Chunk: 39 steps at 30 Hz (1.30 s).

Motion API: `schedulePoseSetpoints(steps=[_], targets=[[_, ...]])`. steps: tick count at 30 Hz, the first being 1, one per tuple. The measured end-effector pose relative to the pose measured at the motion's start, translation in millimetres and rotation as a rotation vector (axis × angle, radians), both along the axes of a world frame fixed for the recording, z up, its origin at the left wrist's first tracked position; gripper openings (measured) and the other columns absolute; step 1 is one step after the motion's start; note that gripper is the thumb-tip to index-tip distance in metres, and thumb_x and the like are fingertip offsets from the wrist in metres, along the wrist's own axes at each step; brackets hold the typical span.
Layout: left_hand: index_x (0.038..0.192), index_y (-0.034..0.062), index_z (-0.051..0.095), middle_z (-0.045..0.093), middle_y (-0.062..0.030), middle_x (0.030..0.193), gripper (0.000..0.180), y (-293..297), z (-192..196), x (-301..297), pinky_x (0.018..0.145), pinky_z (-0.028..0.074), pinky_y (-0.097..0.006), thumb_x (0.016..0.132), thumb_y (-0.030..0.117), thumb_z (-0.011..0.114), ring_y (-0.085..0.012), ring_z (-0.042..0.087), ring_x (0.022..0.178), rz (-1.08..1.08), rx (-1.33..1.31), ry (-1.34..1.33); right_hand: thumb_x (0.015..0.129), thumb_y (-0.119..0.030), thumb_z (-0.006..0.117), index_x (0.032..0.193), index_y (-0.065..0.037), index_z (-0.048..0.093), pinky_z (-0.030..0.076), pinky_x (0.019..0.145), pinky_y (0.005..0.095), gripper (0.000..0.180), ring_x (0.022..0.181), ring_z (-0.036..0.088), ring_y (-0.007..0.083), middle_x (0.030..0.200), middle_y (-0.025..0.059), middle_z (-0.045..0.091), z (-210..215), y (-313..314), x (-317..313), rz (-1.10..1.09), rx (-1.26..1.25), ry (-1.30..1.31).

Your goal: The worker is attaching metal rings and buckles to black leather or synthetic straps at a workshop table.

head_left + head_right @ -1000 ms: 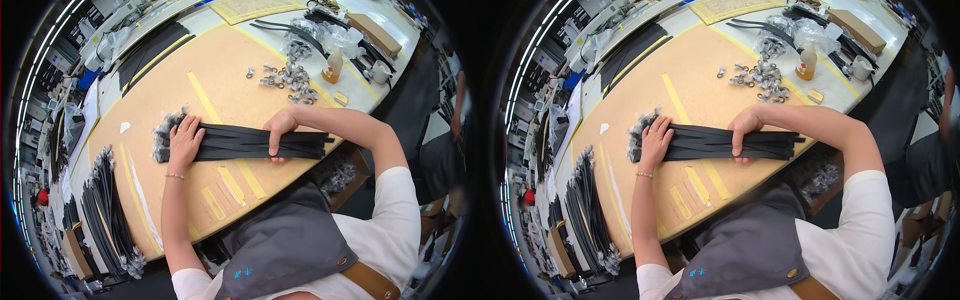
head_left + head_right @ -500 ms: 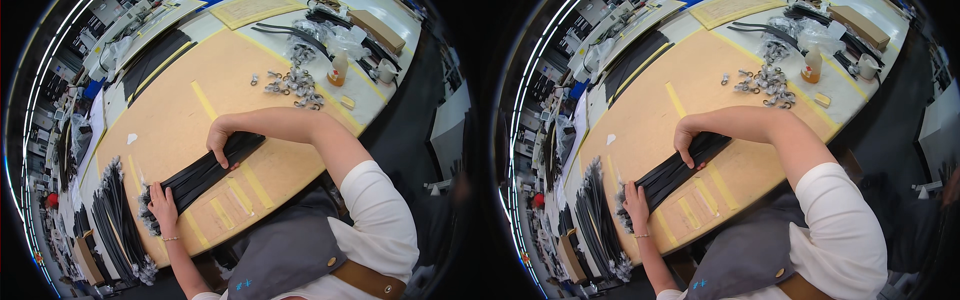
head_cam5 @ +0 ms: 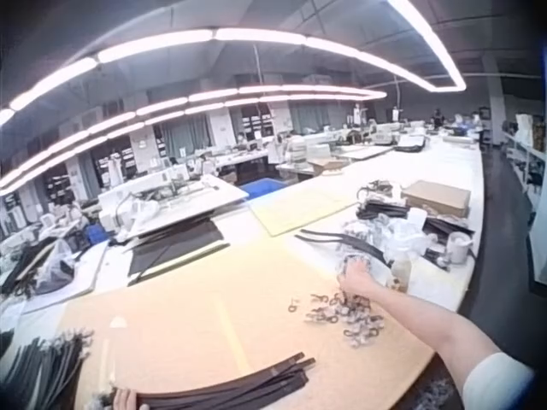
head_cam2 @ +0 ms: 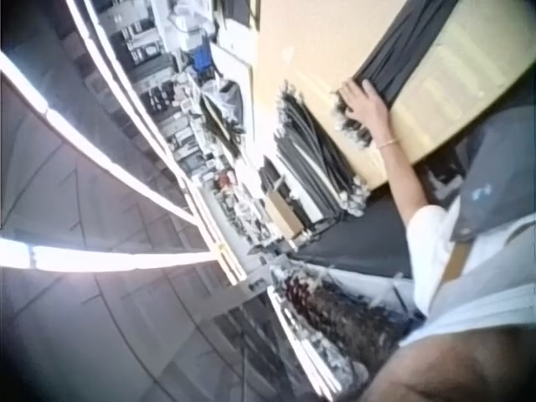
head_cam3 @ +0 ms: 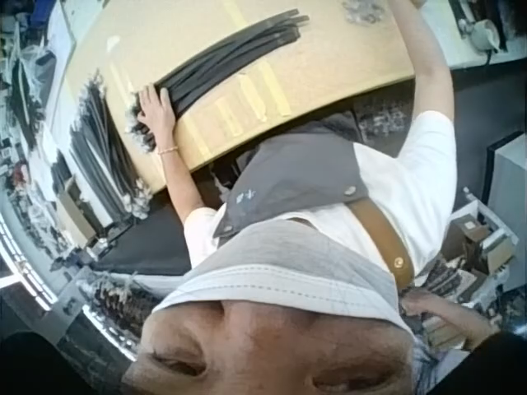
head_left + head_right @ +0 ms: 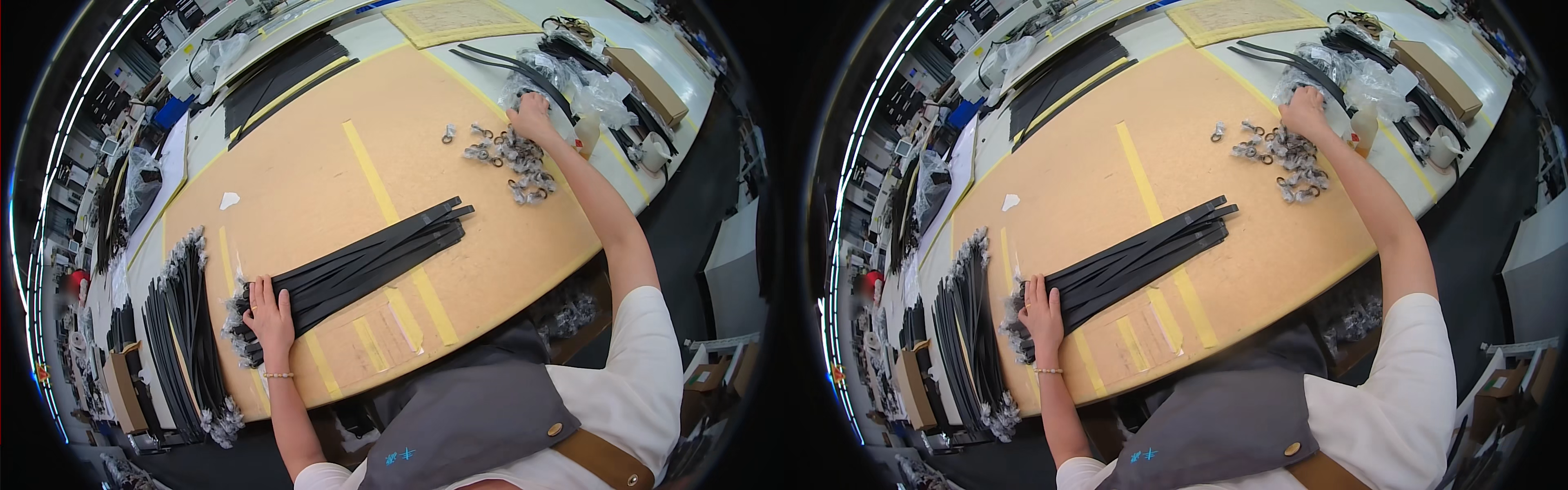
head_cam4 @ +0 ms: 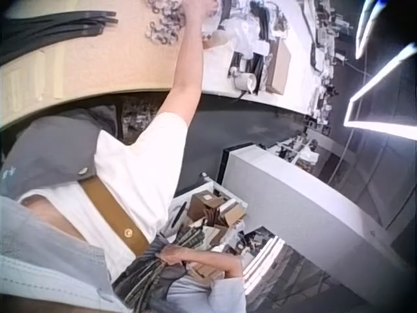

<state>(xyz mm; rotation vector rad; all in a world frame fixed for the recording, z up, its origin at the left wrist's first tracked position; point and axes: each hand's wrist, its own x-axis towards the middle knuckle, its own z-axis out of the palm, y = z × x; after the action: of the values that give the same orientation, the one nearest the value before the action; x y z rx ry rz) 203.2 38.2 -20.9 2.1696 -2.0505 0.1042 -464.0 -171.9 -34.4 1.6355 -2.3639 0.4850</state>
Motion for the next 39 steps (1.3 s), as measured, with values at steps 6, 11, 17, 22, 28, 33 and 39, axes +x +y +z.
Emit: schedulePoseSetpoints(steps=[6, 11, 17, 22, 28, 33, 39], targets=[[0.156, 0.0124, 0.04, 0.037, -0.0074, 0.164, 0.059, 0.9, -2.7, 1.9, 0.116, 0.021, -0.057, 0.109, 0.047, 0.039, -0.0239, 0.029, 0.153, 0.01, -0.006, 0.026, 0.09, -0.055, 0.061, 0.139, -0.005, 0.058, 0.041, 0.112, 0.049, 0.07, 0.133, 0.055, 0.0396, 0.14, 0.0239, 0.06, 17.8, -17.9, -1.6, -0.02, 0.14, -0.258], [0.156, 0.0135, 0.042, 0.038, -0.0069, 0.164, 0.058, -5.5, -4.7, 7.0, 0.116, 0.021, -0.055, 0.108, 0.046, 0.041, -0.0228, 0.03, 0.153, -0.015, -0.022, 0.041, 0.088, -0.061, 0.061, 0.135, -0.01, 0.062, 0.044, 0.109, 0.0493, 0.07, 0.131, 0.057, 0.0384, 0.14, 0.0223, 0.06, 14.8, -16.1, -5.5, -0.045, 0.106, -0.193], [0.157, 0.0134, 0.041, 0.039, -0.0071, 0.163, 0.059, -12.9, -6.9, 13.8, 0.115, 0.022, -0.053, 0.107, 0.045, 0.041, -0.0224, 0.03, 0.153, -0.012, -0.014, 0.001, 0.09, -0.055, 0.061, 0.118, -0.024, 0.072, 0.05, 0.101, 0.0479, 0.043, 0.112, 0.064, 0.039, 0.113, 0.0176, 0.067, 20.6, 18.3, 15.4, 0.101, 0.137, -0.122], [0.156, 0.0127, 0.043, 0.04, -0.0072, 0.163, 0.058, -19.7, -9.3, 22.7, 0.115, 0.022, -0.052, 0.107, 0.044, 0.042, -0.0222, 0.031, 0.153, -0.049, -0.036, 0.012, 0.093, -0.052, 0.06, 0.114, -0.018, 0.075, 0.052, 0.095, 0.0474, 0.042, 0.106, 0.067, 0.0378, 0.11, 0.0196, 0.071, 21.9, 50.7, 30.8, 0.267, 0.171, -0.258], [0.156, 0.0135, 0.043, 0.039, -0.0055, 0.164, 0.057, -23.9, -14.0, 39.1, 0.115, 0.022, -0.05, 0.108, 0.044, 0.042, -0.0214, 0.031, 0.153, -0.079, -0.05, 0.005, 0.1, -0.039, 0.058, 0.131, -0.017, 0.067, 0.05, 0.1, 0.0445, 0.04, 0.114, 0.065, 0.0351, 0.112, 0.0171, 0.072, 45.7, 103.8, 53.1, 0.502, 0.191, -0.566], [0.155, 0.0124, 0.044, 0.039, -0.0061, 0.164, 0.056, -19.4, -7.0, 28.0, 0.118, 0.019, -0.052, 0.108, 0.043, 0.041, -0.0224, 0.03, 0.154, -0.056, -0.038, 0.038, 0.098, -0.023, 0.066, 0.121, -0.01, 0.068, 0.044, 0.105, 0.0404, 0.027, 0.122, 0.056, 0.0315, 0.121, 0.012, 0.067, 61.8, 148.1, 81.5, 0.597, -0.07, -0.19], [0.154, 0.012, 0.045, 0.038, -0.0082, 0.164, 0.054, 2.0, 26.5, -67.5, 0.119, 0.016, -0.052, 0.106, 0.038, 0.048, -0.0256, 0.028, 0.154, -0.376, -0.072, 0.131, 0.093, -0.01, 0.068, 0.11, -0.005, 0.07, 0.053, 0.084, 0.0345, 0.018, 0.095, 0.064, 0.0226, 0.099, 0.0076, 0.07, 53.9, 169.9, 137.4, 0.878, -0.061, -0.312]])
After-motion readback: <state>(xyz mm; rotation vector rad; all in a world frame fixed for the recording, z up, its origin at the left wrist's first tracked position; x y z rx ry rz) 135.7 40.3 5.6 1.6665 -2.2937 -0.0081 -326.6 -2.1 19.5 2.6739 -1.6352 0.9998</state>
